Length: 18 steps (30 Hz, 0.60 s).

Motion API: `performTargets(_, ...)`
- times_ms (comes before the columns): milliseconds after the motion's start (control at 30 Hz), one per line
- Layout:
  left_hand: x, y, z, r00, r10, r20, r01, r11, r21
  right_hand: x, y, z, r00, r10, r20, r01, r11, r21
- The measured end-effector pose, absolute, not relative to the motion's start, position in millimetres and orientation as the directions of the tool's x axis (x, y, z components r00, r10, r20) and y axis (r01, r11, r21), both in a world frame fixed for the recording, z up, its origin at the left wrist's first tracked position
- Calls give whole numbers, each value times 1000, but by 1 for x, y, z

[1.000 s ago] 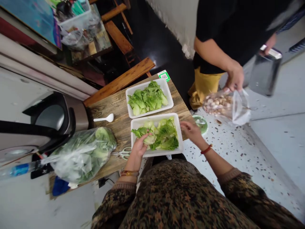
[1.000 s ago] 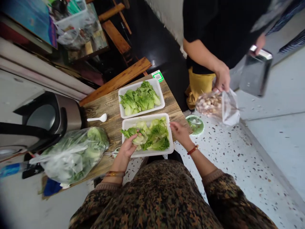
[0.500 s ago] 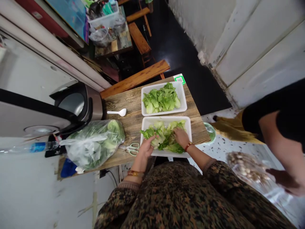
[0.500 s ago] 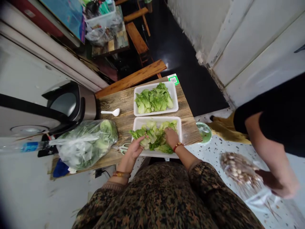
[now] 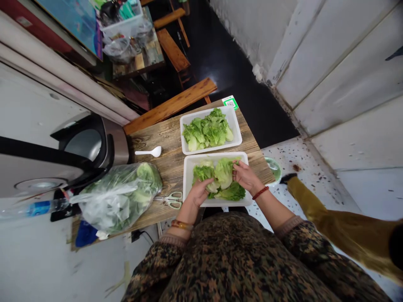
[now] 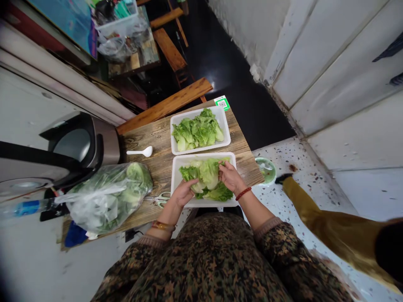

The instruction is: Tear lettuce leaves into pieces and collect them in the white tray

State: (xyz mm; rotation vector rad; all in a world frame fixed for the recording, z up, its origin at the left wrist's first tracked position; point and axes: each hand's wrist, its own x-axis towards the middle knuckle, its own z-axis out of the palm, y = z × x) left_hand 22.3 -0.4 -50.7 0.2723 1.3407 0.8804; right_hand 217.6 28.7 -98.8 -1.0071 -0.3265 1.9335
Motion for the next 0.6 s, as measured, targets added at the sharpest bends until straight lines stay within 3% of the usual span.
performTargets(100,25,0,-46,18,696,-718,-367,672,643,216,29,-98,-205,824,-529,-606,-531,-592)
performTargets(300,36,-2,-45,53,720,-692,-330,667,668,199,21,-73,-70,908,-412,-428,-400,-810)
performTargets(367,40,-3,-46,77,719,-691,-330,672,662,192,18,-58,-144,916,-374,-460,-396,-794)
performTargets(500,43,-2,-43,63,735,-675,-361,647,671,195,19,-40,-291,886,-362,-600,-463,-652)
performTargets(600,39,-1,-39,53,710,-702,-375,666,645,209,23,-42,-283,885,-371,-636,-462,-618)
